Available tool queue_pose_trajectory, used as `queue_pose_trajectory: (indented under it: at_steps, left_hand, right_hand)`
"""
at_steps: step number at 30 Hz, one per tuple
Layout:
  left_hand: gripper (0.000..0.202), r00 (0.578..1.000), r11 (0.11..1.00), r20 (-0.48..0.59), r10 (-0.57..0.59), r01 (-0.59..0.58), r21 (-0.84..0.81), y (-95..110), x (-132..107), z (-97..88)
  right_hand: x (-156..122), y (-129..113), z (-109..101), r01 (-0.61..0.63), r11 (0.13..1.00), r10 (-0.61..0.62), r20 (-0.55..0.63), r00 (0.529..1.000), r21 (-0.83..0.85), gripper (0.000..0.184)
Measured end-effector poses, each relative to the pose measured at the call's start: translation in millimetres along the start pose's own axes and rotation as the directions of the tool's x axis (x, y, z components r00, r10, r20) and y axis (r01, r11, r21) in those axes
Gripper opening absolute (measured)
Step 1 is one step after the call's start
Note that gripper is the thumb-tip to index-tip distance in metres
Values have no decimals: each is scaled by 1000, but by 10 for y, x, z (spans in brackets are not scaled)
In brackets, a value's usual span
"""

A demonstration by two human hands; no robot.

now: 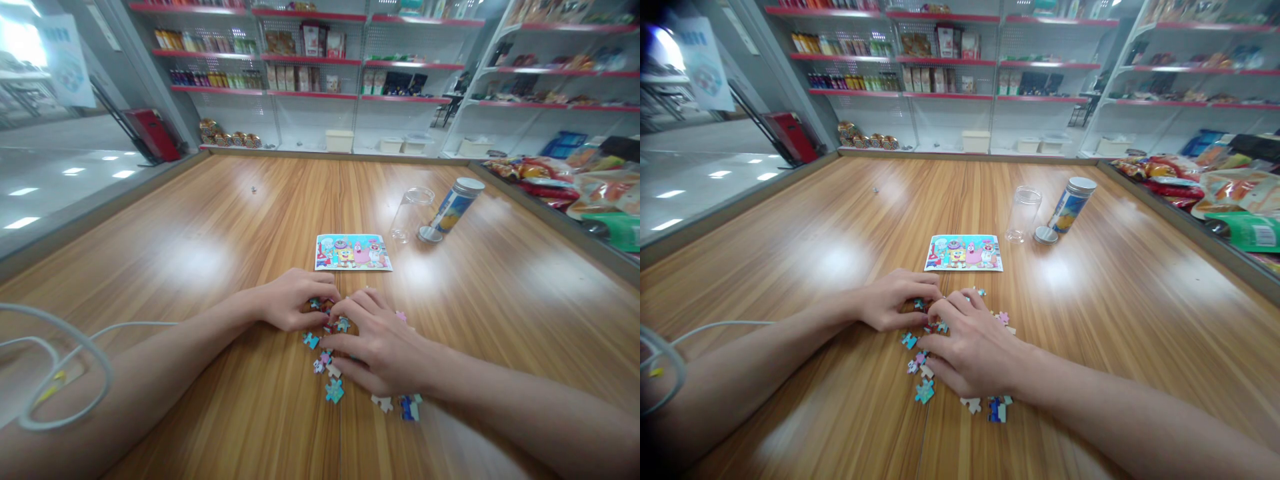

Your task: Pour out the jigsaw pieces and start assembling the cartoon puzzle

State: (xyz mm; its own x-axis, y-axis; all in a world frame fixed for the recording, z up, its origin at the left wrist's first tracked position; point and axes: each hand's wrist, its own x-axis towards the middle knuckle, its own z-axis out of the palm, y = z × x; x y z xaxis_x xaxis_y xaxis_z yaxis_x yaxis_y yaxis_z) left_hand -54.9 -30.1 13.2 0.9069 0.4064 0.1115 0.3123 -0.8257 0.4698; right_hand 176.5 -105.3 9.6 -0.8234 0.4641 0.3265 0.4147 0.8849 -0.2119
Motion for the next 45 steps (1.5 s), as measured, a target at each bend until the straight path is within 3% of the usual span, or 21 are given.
queue_pose_trajectory:
  at_steps: [3, 7, 10, 15, 21, 25, 39, 45]
  left_hand:
    - [30, 999, 1000, 32, -1, 1, -3, 8, 2, -17]
    - [63, 997, 998, 75, -19, 15, 61, 52, 13, -39]
    - [71, 996, 995, 89, -22, 13, 102, 90, 21, -51]
    - [70, 992, 995, 125, -14, 2, 95, 133, 24, -70]
    - [70, 989, 984, 111, -98, 80, 162, 227, 32, -40]
    - [72, 986, 985, 140, -86, 63, 160, 215, 19, -59]
    - [63, 983, 994, 172, -64, 48, 96, 143, -2, -95]
    - [72, 986, 992, 159, -50, 30, 126, 144, 0, -97]
  right_hand:
    - [0, 5, -2, -13, 1000, 13, -11, 1000, 0, 24]
    - [-5, 18, 1, -18, 1000, 18, -3, 1000, 6, 26]
    - [-13, 26, 7, -14, 1000, 14, -4, 1000, 21, 31]
    - [-26, 34, 5, -18, 999, 18, 7, 1000, 35, 45]
    - [-16, 37, 1, -17, 999, 17, 2, 1000, 49, 40]
    - [-19, 44, 4, -27, 998, 26, 5, 1000, 56, 43]
    - [-18, 71, 45, -2, 999, 4, -42, 999, 50, 20]
    - [-28, 87, 76, 45, 998, -42, -58, 997, 42, 20]
